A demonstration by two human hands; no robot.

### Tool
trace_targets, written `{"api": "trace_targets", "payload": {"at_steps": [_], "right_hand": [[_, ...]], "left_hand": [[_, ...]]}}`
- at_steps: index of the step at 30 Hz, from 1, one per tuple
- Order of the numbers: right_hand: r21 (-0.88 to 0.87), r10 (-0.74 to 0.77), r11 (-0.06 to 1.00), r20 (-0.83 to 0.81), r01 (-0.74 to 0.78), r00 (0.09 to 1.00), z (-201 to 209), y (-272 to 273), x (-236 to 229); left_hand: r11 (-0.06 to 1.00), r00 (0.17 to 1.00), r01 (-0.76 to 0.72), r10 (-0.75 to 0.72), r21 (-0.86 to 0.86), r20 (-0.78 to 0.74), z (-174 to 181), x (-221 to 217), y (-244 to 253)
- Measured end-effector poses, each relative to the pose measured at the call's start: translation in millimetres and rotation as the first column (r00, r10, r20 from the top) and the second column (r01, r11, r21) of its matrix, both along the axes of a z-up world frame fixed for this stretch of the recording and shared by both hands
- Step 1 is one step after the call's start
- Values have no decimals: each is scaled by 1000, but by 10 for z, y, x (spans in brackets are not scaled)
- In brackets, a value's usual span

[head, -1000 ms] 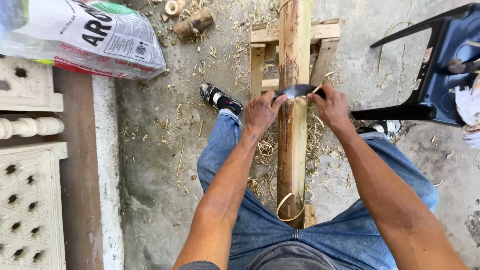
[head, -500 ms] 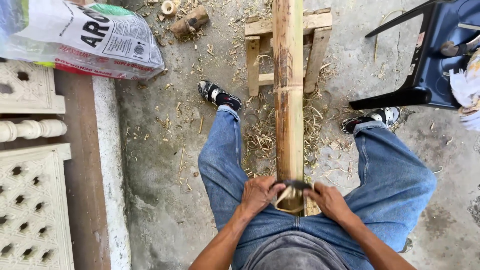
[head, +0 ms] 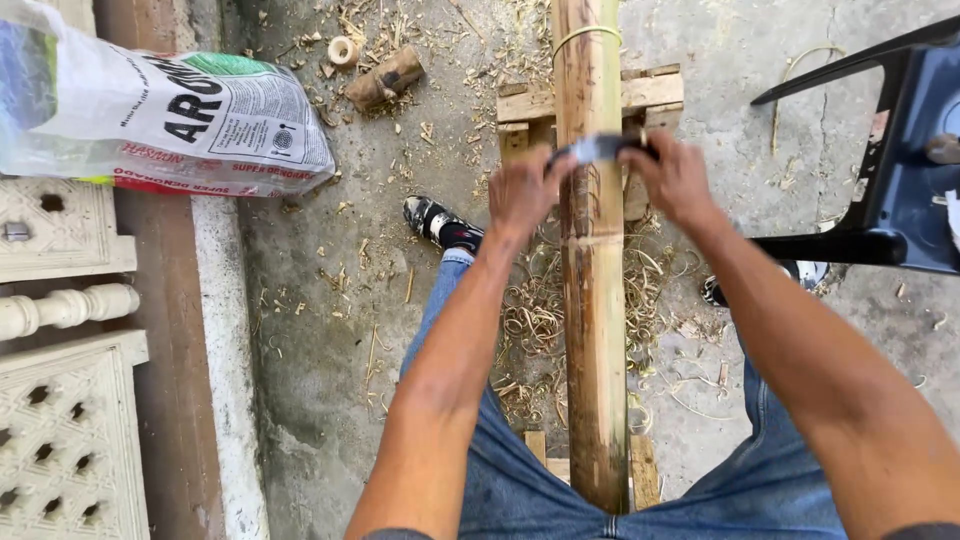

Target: The recorder uses a billhook-style curved knife to shave and strip the outer layer of a long bamboo stalk resting on a wooden stand.

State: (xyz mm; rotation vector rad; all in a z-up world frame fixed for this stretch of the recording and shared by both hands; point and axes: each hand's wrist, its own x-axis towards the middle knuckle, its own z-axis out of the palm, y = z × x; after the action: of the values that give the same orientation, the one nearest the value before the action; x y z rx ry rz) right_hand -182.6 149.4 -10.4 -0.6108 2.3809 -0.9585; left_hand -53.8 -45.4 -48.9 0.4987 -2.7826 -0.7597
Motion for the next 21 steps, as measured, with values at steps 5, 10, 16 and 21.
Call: {"api": "trace_targets", "payload": {"at_steps": [5,10,16,21], "right_hand": [[-34,-66,997,16,67,998,-449,-298,-575],[-76,-91,993,-44,88,995,-354,-180,-276],[-124,-123,985,-4,122,992,-183,366,419],[-29,-36,999,-41,35,999,-253,602,757]], "left_hand": [[995,990,-74,66,-63,-128,-29,-605,-308],[992,992,-114,116,-53,50,-45,-281,-92],[992,989,-97,88,-77,-116,344,388,437],[959,940,-194,122,206,318,738,796,756]]}}
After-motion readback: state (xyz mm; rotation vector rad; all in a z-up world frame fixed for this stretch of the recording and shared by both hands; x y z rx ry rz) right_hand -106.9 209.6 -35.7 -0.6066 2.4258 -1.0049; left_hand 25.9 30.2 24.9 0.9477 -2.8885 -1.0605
